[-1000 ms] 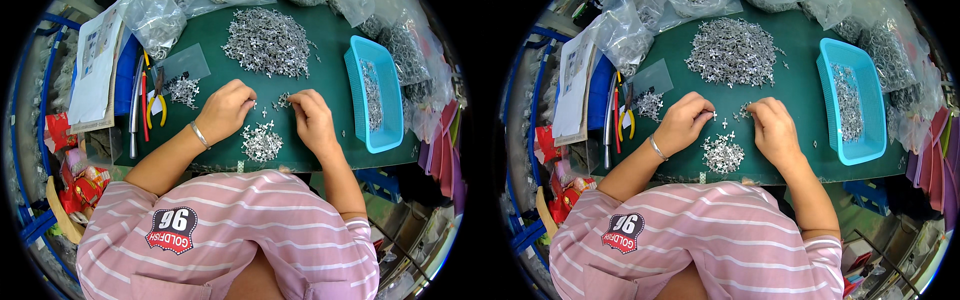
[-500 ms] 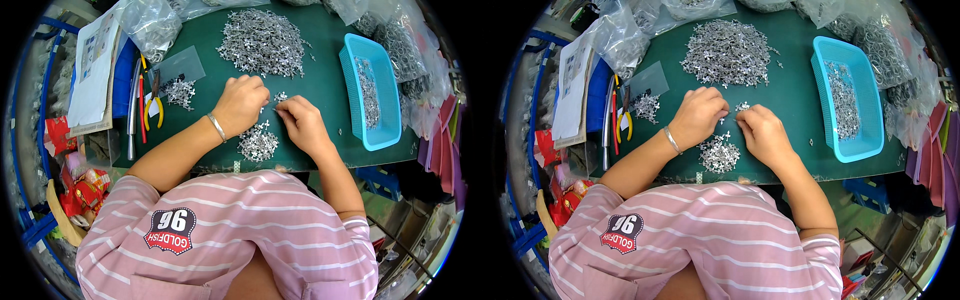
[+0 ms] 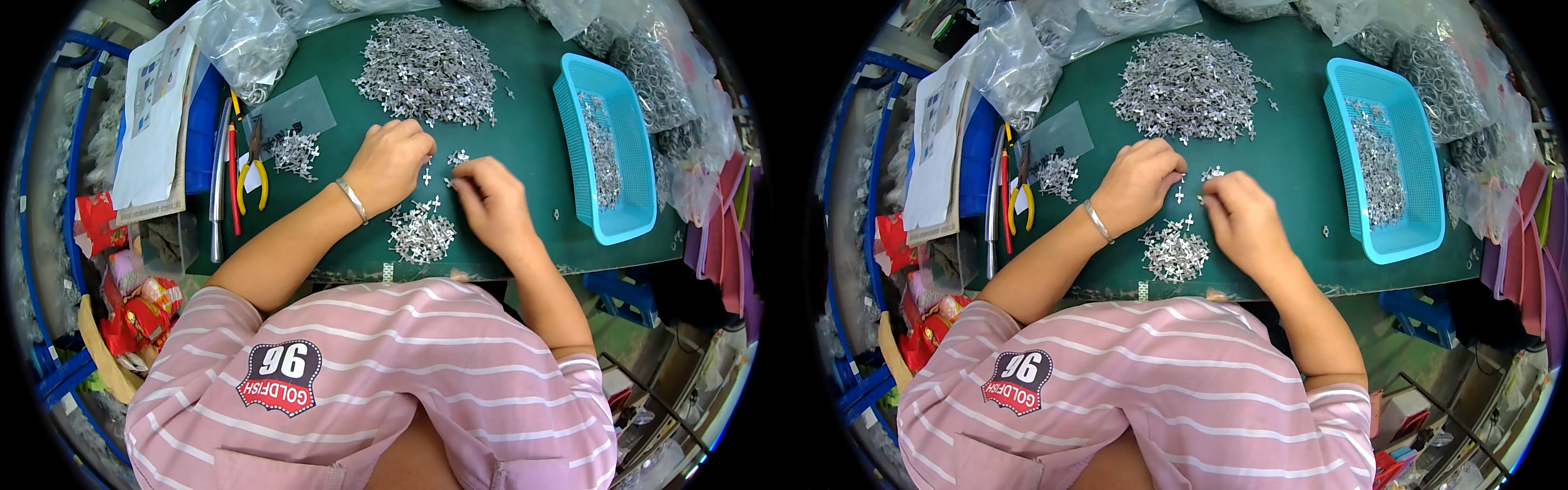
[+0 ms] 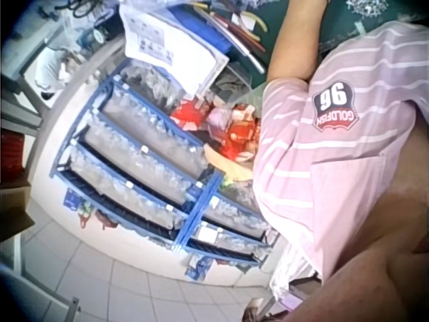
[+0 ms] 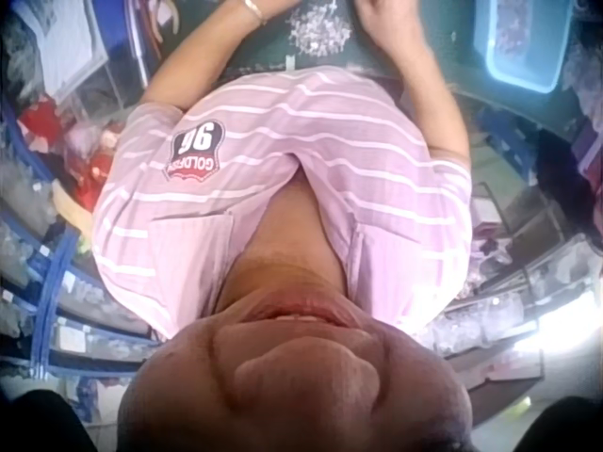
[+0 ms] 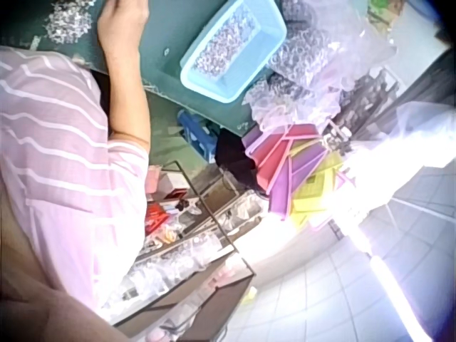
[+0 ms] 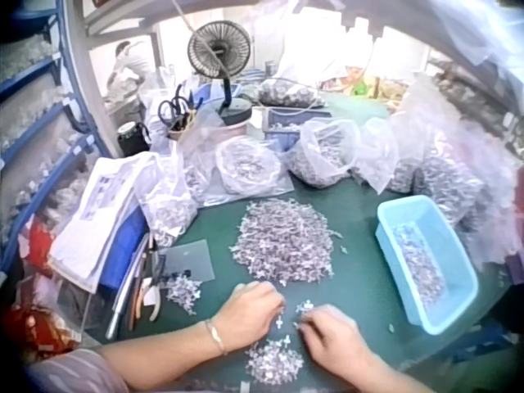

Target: The person sorts small metal crosses by hand, picking them from a large pile and organizing them into smaller groups on the desk surface.

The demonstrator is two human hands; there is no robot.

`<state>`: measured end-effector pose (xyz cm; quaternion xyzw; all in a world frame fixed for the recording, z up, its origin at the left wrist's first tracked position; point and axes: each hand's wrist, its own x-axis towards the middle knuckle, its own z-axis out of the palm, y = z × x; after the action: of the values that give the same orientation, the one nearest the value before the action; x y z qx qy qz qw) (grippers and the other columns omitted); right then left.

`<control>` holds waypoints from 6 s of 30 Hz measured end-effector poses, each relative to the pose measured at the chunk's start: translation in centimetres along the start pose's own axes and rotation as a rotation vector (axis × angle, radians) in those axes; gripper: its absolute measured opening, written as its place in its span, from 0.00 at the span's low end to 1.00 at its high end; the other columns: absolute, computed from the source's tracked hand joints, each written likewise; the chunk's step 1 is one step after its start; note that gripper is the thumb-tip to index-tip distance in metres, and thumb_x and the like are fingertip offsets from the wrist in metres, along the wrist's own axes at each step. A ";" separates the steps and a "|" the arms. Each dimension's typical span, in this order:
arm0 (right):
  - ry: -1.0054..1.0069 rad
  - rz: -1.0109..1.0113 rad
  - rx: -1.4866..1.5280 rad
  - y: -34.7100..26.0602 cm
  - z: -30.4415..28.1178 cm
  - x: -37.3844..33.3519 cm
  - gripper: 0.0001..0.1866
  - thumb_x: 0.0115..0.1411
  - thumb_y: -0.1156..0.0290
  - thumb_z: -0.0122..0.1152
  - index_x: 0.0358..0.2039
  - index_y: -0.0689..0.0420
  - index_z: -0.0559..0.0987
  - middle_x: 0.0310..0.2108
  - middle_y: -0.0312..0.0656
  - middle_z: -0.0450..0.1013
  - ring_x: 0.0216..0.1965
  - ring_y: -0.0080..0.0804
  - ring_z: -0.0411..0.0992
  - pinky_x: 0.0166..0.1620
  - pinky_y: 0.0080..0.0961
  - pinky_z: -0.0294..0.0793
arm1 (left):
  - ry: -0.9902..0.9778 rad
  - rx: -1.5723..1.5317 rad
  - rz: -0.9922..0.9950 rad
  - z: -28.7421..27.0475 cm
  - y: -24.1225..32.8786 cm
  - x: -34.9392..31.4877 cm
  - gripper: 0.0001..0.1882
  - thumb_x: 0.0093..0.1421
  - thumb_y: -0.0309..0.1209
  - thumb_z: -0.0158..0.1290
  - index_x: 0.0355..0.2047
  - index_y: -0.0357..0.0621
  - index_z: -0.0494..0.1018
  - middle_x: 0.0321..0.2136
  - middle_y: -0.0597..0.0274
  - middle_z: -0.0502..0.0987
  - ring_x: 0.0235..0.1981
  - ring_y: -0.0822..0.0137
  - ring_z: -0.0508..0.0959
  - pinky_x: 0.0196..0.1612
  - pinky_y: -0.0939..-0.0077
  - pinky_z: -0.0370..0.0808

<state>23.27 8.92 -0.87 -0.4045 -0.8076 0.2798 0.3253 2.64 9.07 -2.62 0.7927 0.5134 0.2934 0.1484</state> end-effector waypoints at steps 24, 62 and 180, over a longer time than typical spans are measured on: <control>-0.055 -0.141 0.006 0.7 0.6 0.1 0.08 0.52 0.85 0.63 0.31 0.60 0.77 0.31 0.44 0.75 0.34 0.46 0.73 0.37 0.36 0.74 | 0.030 -0.114 0.023 0.4 -0.7 0.6 0.04 0.55 0.22 0.59 0.31 0.39 0.77 0.29 0.54 0.76 0.33 0.52 0.78 0.37 0.62 0.75; 0.034 -0.079 -0.084 1.6 -0.8 -0.5 0.11 0.53 0.84 0.63 0.38 0.60 0.77 0.34 0.47 0.76 0.38 0.49 0.75 0.41 0.38 0.75 | 0.047 -0.157 -0.021 -2.9 0.0 -2.6 0.06 0.55 0.19 0.59 0.33 0.38 0.76 0.31 0.54 0.75 0.34 0.52 0.77 0.39 0.64 0.74; 0.050 0.054 -0.041 3.8 -3.8 1.8 0.07 0.52 0.85 0.63 0.32 0.61 0.81 0.33 0.46 0.78 0.36 0.45 0.78 0.39 0.33 0.78 | 0.049 -0.129 0.006 -0.9 1.5 0.4 0.02 0.56 0.24 0.59 0.30 0.41 0.78 0.27 0.59 0.76 0.32 0.56 0.77 0.39 0.63 0.72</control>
<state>27.06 13.06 -0.63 -0.4398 -0.7935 0.2615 0.3294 3.24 8.79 -0.96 0.7756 0.4945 0.3457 0.1856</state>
